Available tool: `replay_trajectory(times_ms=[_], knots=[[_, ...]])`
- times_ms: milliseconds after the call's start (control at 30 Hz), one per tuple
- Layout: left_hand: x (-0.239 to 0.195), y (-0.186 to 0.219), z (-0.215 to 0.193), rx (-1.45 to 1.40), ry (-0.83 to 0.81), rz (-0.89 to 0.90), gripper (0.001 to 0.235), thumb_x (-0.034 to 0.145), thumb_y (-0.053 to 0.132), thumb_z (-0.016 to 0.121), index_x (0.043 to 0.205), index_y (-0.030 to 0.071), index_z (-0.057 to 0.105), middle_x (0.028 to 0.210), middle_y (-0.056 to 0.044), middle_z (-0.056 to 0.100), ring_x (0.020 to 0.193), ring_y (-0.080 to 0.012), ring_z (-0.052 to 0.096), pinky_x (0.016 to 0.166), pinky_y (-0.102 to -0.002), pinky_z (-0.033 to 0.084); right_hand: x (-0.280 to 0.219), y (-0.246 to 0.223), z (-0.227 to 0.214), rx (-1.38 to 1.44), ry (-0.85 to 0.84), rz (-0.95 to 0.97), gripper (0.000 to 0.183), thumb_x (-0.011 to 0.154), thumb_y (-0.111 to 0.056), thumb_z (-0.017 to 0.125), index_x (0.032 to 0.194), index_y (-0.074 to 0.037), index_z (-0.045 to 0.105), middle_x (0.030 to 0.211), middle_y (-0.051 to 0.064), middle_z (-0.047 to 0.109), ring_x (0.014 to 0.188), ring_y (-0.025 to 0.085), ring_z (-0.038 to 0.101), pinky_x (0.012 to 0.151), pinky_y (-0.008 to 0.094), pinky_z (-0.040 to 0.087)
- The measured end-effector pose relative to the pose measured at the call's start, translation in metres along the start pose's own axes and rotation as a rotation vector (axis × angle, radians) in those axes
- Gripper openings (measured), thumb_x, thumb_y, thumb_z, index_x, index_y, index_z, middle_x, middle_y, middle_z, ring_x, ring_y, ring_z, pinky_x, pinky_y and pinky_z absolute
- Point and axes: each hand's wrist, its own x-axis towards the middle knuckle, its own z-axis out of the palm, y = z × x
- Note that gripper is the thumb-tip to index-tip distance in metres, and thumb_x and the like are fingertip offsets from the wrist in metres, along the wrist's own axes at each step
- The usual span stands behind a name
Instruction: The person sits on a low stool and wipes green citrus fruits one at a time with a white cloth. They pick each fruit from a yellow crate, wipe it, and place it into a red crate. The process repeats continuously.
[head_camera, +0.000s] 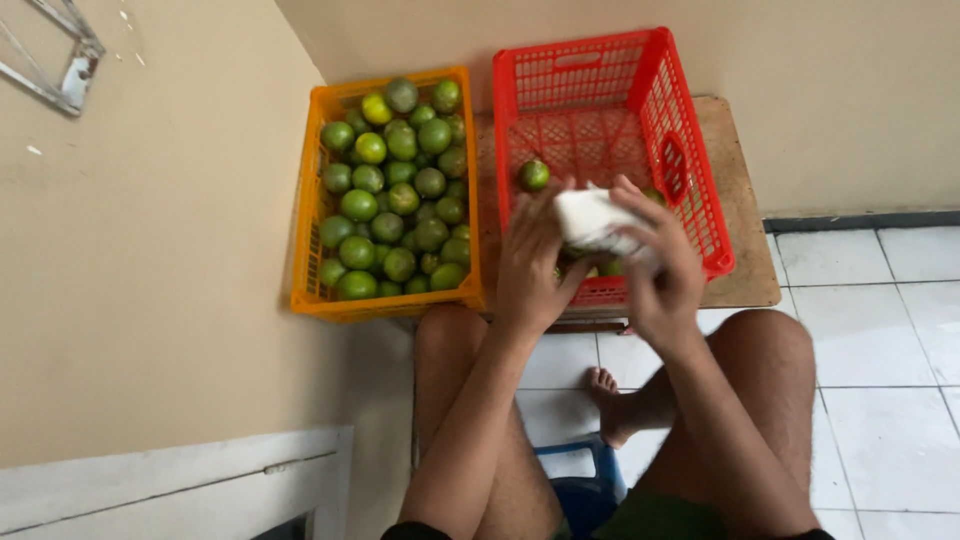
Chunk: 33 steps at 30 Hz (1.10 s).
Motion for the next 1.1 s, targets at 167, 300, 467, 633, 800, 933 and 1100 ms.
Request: replay_trajectory(times_ms=[167, 300, 467, 633, 800, 933, 1100], knots=[[-0.012, 0.006, 0.008, -0.187, 0.065, -0.356, 0.061, 0.073, 0.019, 0.091, 0.128, 0.008, 0.067, 0.111, -0.014, 0.073, 0.103, -0.0334, 0.072, 0.086, -0.045, 0.061, -0.003, 0.014, 0.005, -0.072, -0.014, -0.050, 0.025, 0.100, -0.005, 0.059, 0.124, 0.000, 0.066, 0.138, 0.031, 0.061, 0.132, 0.054, 0.055, 0.110, 0.068, 0.043], [0.000, 0.021, -0.005, -0.276, 0.148, -0.378, 0.078, 0.068, 0.029, 0.096, 0.134, 0.015, 0.059, 0.119, -0.009, 0.075, 0.112, -0.0307, 0.071, 0.095, -0.044, 0.059, -0.008, 0.016, -0.007, -0.037, -0.096, -0.048, 0.044, 0.105, -0.031, 0.052, 0.131, 0.001, 0.065, 0.145, 0.031, 0.057, 0.134, 0.050, 0.056, 0.110, 0.059, 0.045], [0.002, 0.020, -0.001, -0.153, 0.121, -0.225, 0.072, 0.068, 0.024, 0.096, 0.133, 0.023, 0.067, 0.123, -0.003, 0.073, 0.111, -0.0254, 0.072, 0.096, -0.042, 0.061, -0.013, 0.028, -0.016, 0.148, -0.105, 0.287, 0.040, 0.101, -0.010, 0.059, 0.137, 0.000, 0.044, 0.132, 0.029, 0.060, 0.107, 0.039, 0.064, 0.092, 0.050, 0.052], [0.007, 0.019, -0.004, -0.204, 0.121, -0.176, 0.067, 0.072, 0.020, 0.095, 0.133, 0.019, 0.068, 0.124, -0.004, 0.071, 0.113, -0.0264, 0.071, 0.097, -0.044, 0.060, -0.003, 0.015, -0.014, 0.105, -0.061, 0.333, 0.053, 0.106, 0.000, 0.051, 0.157, -0.003, 0.036, 0.122, 0.028, 0.066, 0.105, 0.027, 0.064, 0.095, 0.046, 0.054], [-0.003, 0.012, -0.001, -0.100, 0.122, -0.206, 0.053, 0.070, 0.013, 0.092, 0.118, 0.004, 0.072, 0.116, -0.011, 0.071, 0.105, -0.0305, 0.072, 0.087, -0.044, 0.063, -0.005, 0.008, -0.002, -0.088, -0.120, -0.068, 0.036, 0.091, 0.012, 0.061, 0.126, 0.004, 0.066, 0.143, 0.029, 0.058, 0.134, 0.053, 0.053, 0.111, 0.063, 0.045], [0.004, 0.022, -0.010, -0.182, 0.152, -0.220, 0.063, 0.069, 0.012, 0.093, 0.127, 0.009, 0.070, 0.119, -0.010, 0.071, 0.108, -0.0320, 0.071, 0.090, -0.046, 0.062, -0.010, 0.017, -0.002, -0.107, -0.063, -0.020, 0.040, 0.097, 0.010, 0.057, 0.136, 0.003, 0.060, 0.138, 0.027, 0.063, 0.127, 0.049, 0.060, 0.104, 0.060, 0.050], [0.004, 0.019, -0.011, -0.167, 0.156, -0.223, 0.064, 0.071, 0.014, 0.093, 0.130, 0.011, 0.070, 0.120, -0.009, 0.071, 0.109, -0.0299, 0.072, 0.094, -0.044, 0.061, -0.001, 0.012, -0.006, -0.064, -0.144, 0.027, 0.033, 0.105, -0.010, 0.051, 0.134, -0.001, 0.063, 0.137, 0.028, 0.063, 0.123, 0.054, 0.061, 0.100, 0.066, 0.050]])
